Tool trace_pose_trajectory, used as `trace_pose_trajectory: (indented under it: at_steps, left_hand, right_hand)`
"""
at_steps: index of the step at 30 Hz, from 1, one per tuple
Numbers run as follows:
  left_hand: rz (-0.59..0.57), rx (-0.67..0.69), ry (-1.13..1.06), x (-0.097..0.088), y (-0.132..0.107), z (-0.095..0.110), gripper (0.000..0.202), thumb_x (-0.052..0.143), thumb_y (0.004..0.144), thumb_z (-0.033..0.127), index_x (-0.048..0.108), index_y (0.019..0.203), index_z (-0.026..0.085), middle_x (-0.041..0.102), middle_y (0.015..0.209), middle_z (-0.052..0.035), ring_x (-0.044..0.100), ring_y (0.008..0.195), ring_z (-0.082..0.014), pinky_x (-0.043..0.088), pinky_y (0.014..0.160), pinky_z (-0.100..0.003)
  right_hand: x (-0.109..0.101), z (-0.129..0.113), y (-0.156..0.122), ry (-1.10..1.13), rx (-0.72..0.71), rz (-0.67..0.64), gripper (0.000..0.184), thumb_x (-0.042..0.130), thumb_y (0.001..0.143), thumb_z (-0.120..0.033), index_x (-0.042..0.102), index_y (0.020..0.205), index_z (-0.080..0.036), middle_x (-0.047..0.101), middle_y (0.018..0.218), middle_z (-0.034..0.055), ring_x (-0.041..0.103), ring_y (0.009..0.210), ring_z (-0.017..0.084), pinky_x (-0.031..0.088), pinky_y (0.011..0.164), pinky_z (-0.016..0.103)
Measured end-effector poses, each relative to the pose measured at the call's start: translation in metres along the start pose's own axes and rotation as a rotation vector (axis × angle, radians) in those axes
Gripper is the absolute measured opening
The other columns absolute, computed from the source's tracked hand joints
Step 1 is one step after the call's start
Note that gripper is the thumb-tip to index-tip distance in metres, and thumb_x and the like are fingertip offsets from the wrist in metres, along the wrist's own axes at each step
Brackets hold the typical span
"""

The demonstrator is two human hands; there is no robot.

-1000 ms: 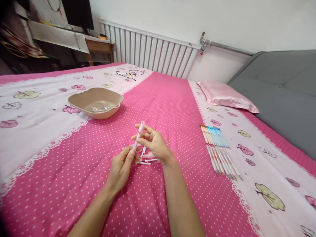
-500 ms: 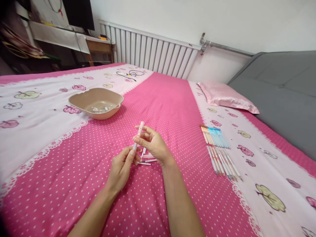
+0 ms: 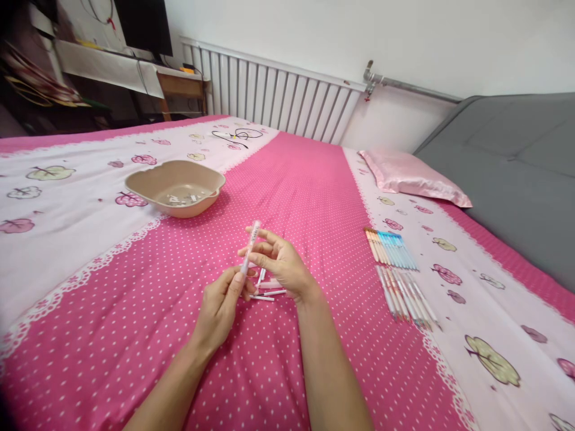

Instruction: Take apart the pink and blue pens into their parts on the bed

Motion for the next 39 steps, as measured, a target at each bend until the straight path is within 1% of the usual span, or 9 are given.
trace_pose_trajectory:
  at_steps: [3,9,16,18,21,23,25,30,39]
  left_hand:
    - [-0.001,0.014,0.028,0.000,0.001,0.002,0.029,0.038,0.090,0.034,0.059,0.097,0.016,0.059,0.067,-0.0003,0.054,0.060,-0.0140,0.040,0.060,-0.025]
    - [-0.014,0.050,0.045,0.001,0.002,0.009,0.021,0.043,0.088,0.032,0.057,0.086,0.016,0.060,0.070,-0.0005,0.055,0.062,-0.0121,0.041,0.061,-0.023]
    - [-0.013,0.062,0.031,0.001,0.003,0.011,0.018,0.046,0.087,0.030,0.056,0.088,0.016,0.061,0.072,-0.0005,0.055,0.063,-0.0117,0.042,0.061,-0.023]
    - [-0.018,0.064,0.036,0.001,0.002,0.011,0.018,0.044,0.088,0.030,0.056,0.087,0.016,0.059,0.070,0.0000,0.055,0.062,-0.0115,0.041,0.061,-0.023]
    - [-0.013,0.049,0.049,0.000,0.001,0.009,0.022,0.041,0.089,0.031,0.056,0.091,0.016,0.058,0.068,0.0007,0.053,0.060,-0.0117,0.040,0.060,-0.023]
    - [-0.010,0.036,0.049,0.000,0.001,0.008,0.024,0.038,0.090,0.032,0.056,0.093,0.016,0.057,0.067,0.0010,0.051,0.060,-0.0121,0.039,0.059,-0.024]
    - [-0.013,0.032,0.036,0.000,0.000,0.008,0.026,0.037,0.091,0.032,0.057,0.091,0.015,0.055,0.066,0.0011,0.050,0.059,-0.0123,0.038,0.058,-0.024]
    - [-0.030,0.029,0.023,0.002,0.001,0.008,0.025,0.036,0.091,0.031,0.056,0.085,0.016,0.054,0.064,0.0014,0.049,0.057,-0.0121,0.037,0.057,-0.024]
    - [-0.017,0.057,0.045,0.001,0.002,0.008,0.020,0.041,0.089,0.029,0.055,0.085,0.016,0.058,0.067,0.0007,0.052,0.059,-0.0117,0.040,0.059,-0.023]
  right_hand:
    - [-0.002,0.000,0.000,0.004,0.004,0.028,0.052,0.071,0.068,-0.024,0.053,0.117,-0.023,0.065,0.082,-0.0001,0.061,0.074,0.012,0.049,0.071,0.026]
    - [-0.004,0.000,0.001,-0.019,0.002,0.061,0.052,0.075,0.063,-0.023,0.057,0.111,-0.023,0.058,0.071,-0.0039,0.056,0.065,0.010,0.047,0.061,0.023]
    - [0.000,0.001,0.002,-0.028,-0.007,0.027,0.047,0.075,0.062,-0.024,0.058,0.106,-0.022,0.054,0.071,-0.0046,0.053,0.062,0.009,0.045,0.059,0.022]
    - [0.000,0.001,0.002,-0.029,-0.011,0.023,0.046,0.075,0.063,-0.024,0.058,0.106,-0.022,0.055,0.074,-0.0036,0.053,0.067,0.009,0.046,0.062,0.023]
    - [0.000,-0.002,0.002,-0.018,-0.034,0.021,0.044,0.072,0.067,-0.024,0.057,0.108,-0.022,0.059,0.089,0.0006,0.056,0.084,0.012,0.046,0.074,0.024]
    - [0.004,-0.004,0.000,0.010,-0.045,-0.025,0.043,0.068,0.071,-0.023,0.055,0.112,-0.023,0.061,0.102,0.0031,0.055,0.094,0.013,0.046,0.079,0.025]
    - [0.009,-0.003,-0.001,0.037,-0.027,-0.086,0.044,0.064,0.075,-0.022,0.051,0.117,-0.025,0.062,0.109,0.0040,0.057,0.092,0.013,0.047,0.078,0.026]
    - [0.009,0.002,-0.002,0.026,0.019,-0.095,0.043,0.062,0.077,-0.020,0.049,0.118,-0.023,0.067,0.097,0.0037,0.060,0.076,0.011,0.047,0.069,0.025]
    - [0.003,0.003,0.000,0.020,0.018,-0.015,0.045,0.070,0.069,-0.019,0.054,0.111,-0.021,0.065,0.082,-0.0004,0.059,0.070,0.010,0.046,0.066,0.024]
Point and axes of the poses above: each hand's wrist, its own y-axis towards the middle knuckle, its own x-axis out of the palm, z = x × y, the point moved 10 cm from there along y, towards the middle knuckle
